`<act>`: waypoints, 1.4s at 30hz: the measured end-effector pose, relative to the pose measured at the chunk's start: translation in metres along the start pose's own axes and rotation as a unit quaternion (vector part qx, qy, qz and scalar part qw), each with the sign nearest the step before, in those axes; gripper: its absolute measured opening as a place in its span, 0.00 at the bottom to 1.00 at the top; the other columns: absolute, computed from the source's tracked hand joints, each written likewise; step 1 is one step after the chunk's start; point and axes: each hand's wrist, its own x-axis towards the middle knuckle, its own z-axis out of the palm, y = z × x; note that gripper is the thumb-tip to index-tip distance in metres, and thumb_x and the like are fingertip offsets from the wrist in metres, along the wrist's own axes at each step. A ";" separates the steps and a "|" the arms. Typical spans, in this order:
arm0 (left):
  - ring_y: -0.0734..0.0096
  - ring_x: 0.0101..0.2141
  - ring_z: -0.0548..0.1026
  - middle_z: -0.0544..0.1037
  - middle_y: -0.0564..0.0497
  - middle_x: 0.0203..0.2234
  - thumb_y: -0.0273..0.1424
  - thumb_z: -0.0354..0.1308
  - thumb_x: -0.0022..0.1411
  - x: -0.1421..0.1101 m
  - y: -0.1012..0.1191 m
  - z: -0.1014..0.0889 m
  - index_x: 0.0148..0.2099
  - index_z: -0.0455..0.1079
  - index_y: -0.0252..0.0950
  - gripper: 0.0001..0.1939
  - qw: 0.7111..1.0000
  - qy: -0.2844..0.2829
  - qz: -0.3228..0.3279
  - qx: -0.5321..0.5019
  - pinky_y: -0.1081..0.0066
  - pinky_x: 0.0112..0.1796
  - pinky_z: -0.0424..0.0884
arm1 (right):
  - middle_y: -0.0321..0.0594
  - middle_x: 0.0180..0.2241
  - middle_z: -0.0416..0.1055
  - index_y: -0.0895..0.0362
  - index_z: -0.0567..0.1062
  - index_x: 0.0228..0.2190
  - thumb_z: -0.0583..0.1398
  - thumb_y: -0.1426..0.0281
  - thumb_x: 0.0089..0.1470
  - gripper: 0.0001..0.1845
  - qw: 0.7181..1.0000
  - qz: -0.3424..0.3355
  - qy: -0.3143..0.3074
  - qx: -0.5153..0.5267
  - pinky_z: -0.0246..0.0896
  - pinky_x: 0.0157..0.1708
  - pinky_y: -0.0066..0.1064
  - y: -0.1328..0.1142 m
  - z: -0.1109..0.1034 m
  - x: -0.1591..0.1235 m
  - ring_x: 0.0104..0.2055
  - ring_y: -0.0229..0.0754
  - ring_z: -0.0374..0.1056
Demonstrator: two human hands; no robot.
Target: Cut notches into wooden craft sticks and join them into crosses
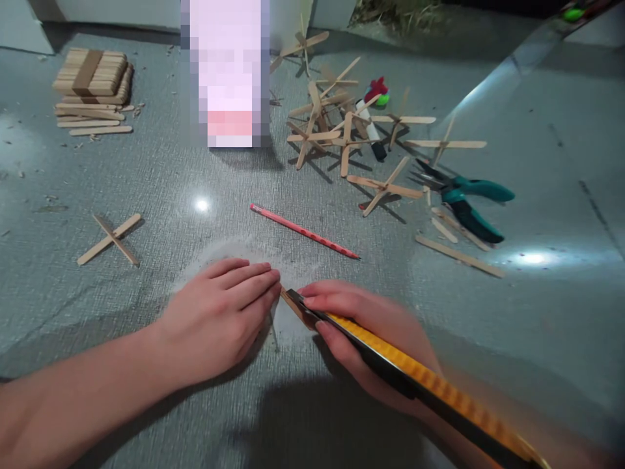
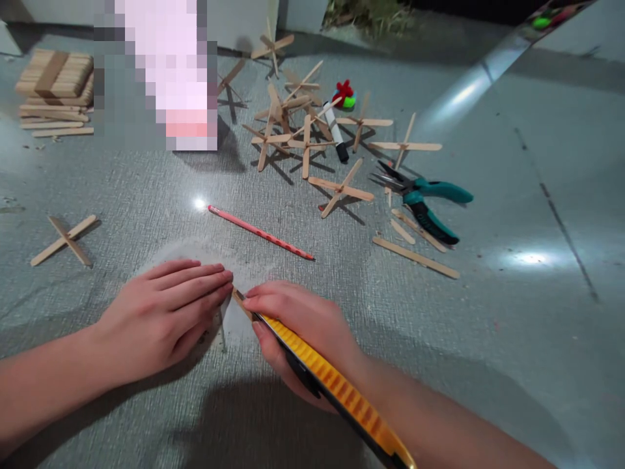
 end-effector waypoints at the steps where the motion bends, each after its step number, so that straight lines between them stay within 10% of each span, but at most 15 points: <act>1: 0.58 0.52 0.82 0.83 0.44 0.53 0.25 0.47 0.75 0.000 0.000 0.000 0.54 0.77 0.28 0.18 1.000 0.000 0.002 0.003 0.56 0.52 0.79 | 0.36 0.42 0.83 0.48 0.75 0.43 0.59 0.76 0.62 0.12 1.000 -0.002 -0.001 -0.002 0.79 0.46 0.32 0.000 0.000 0.000 0.42 0.40 0.82; 42: 0.53 0.54 0.78 0.80 0.41 0.53 0.33 0.55 0.74 -0.001 0.020 0.000 0.50 0.76 0.30 0.13 0.996 -0.052 -0.036 0.065 0.54 0.55 0.73 | 0.39 0.38 0.83 0.49 0.74 0.43 0.58 0.79 0.61 0.14 0.999 -0.032 -0.036 0.005 0.80 0.43 0.34 -0.009 -0.004 0.010 0.41 0.42 0.81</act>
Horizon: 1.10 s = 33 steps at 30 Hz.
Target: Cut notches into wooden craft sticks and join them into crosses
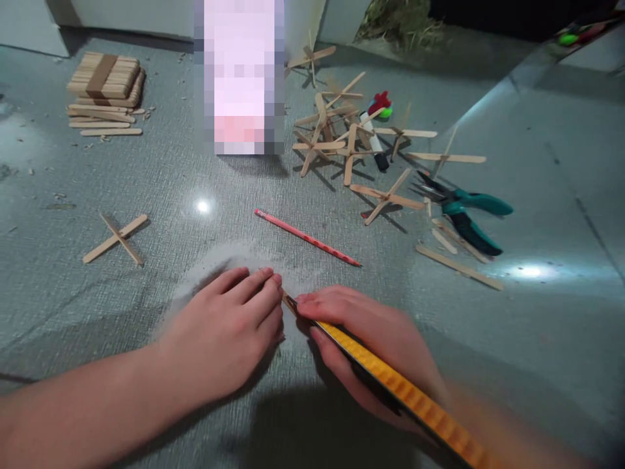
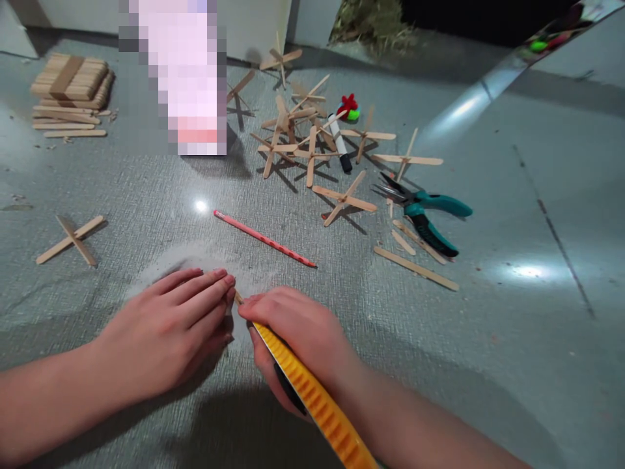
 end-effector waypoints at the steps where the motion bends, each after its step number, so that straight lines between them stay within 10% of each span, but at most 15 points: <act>1: 0.53 0.54 0.78 0.80 0.41 0.53 0.33 0.55 0.74 0.000 0.000 0.000 0.51 0.76 0.29 0.13 1.000 0.000 -0.001 -0.001 0.54 0.55 0.73 | 0.39 0.38 0.83 0.49 0.73 0.43 0.58 0.79 0.61 0.13 1.000 0.000 0.000 0.001 0.80 0.43 0.34 0.000 0.000 0.000 0.41 0.42 0.81; 33: 0.52 0.55 0.78 0.81 0.40 0.54 0.32 0.55 0.74 -0.001 -0.001 -0.001 0.52 0.77 0.28 0.14 1.000 0.006 -0.001 -0.019 0.53 0.54 0.75 | 0.38 0.37 0.82 0.51 0.74 0.42 0.57 0.79 0.60 0.13 1.000 -0.004 0.021 0.013 0.78 0.40 0.36 0.002 0.000 -0.007 0.39 0.42 0.80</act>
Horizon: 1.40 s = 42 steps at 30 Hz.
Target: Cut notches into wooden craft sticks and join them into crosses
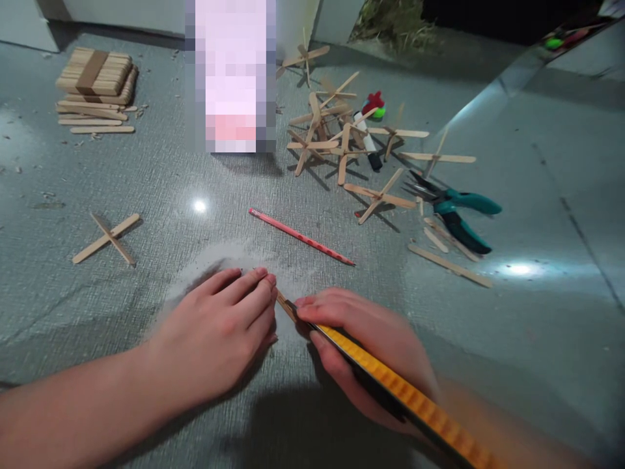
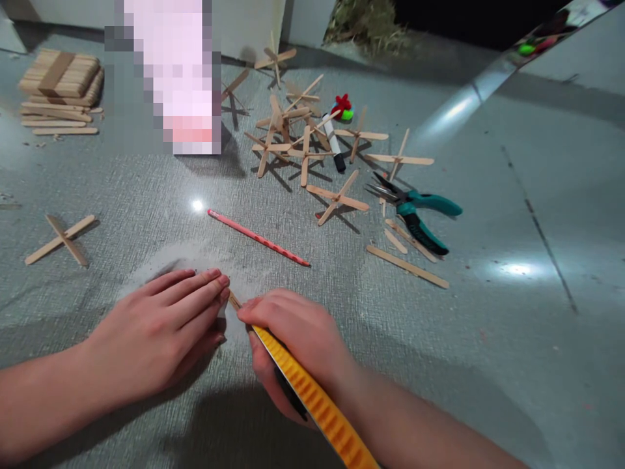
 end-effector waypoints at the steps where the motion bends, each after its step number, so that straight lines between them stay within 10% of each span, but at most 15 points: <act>1: 0.52 0.55 0.79 0.81 0.40 0.54 0.32 0.55 0.74 0.000 0.000 0.000 0.52 0.77 0.28 0.14 1.000 0.000 0.002 -0.002 0.53 0.53 0.75 | 0.38 0.37 0.82 0.51 0.73 0.42 0.57 0.79 0.60 0.13 1.000 0.000 -0.002 0.001 0.78 0.40 0.36 0.000 0.000 0.000 0.39 0.42 0.80; 42: 0.47 0.53 0.80 0.81 0.37 0.51 0.35 0.58 0.72 0.005 0.007 0.002 0.50 0.78 0.26 0.16 1.000 -0.002 -0.004 -0.009 0.52 0.51 0.78 | 0.36 0.33 0.81 0.49 0.73 0.41 0.58 0.79 0.59 0.14 0.999 0.023 -0.012 -0.035 0.78 0.35 0.34 -0.011 0.003 0.009 0.33 0.42 0.79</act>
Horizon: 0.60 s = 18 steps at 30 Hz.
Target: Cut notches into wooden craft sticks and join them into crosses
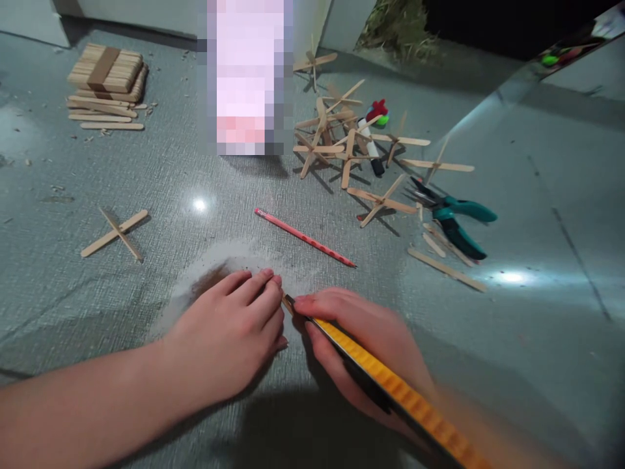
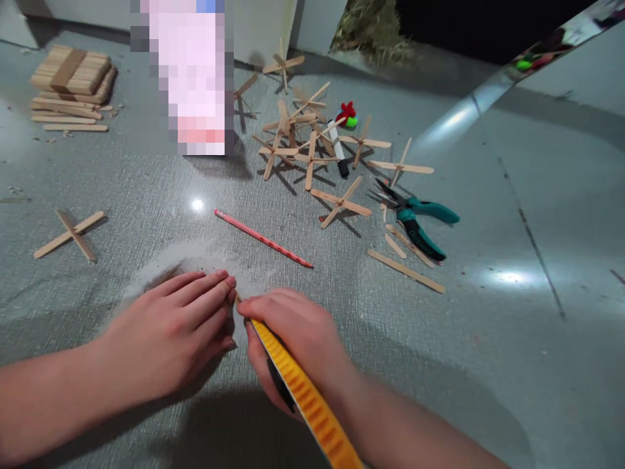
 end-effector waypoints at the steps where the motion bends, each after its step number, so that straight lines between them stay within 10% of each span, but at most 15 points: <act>1: 0.47 0.52 0.80 0.82 0.37 0.51 0.36 0.58 0.72 0.000 0.000 0.000 0.50 0.79 0.26 0.17 1.000 -0.001 0.000 0.001 0.52 0.51 0.78 | 0.36 0.34 0.81 0.49 0.73 0.41 0.58 0.79 0.59 0.13 1.000 0.001 -0.003 0.000 0.77 0.35 0.34 -0.001 0.000 0.000 0.34 0.42 0.79; 18: 0.46 0.52 0.80 0.81 0.34 0.50 0.43 0.61 0.69 0.000 -0.002 -0.003 0.47 0.80 0.24 0.22 0.999 -0.016 0.026 0.014 0.53 0.55 0.77 | 0.36 0.33 0.79 0.51 0.73 0.42 0.57 0.77 0.60 0.11 1.000 0.022 -0.014 -0.017 0.71 0.33 0.34 -0.003 -0.004 -0.009 0.32 0.41 0.76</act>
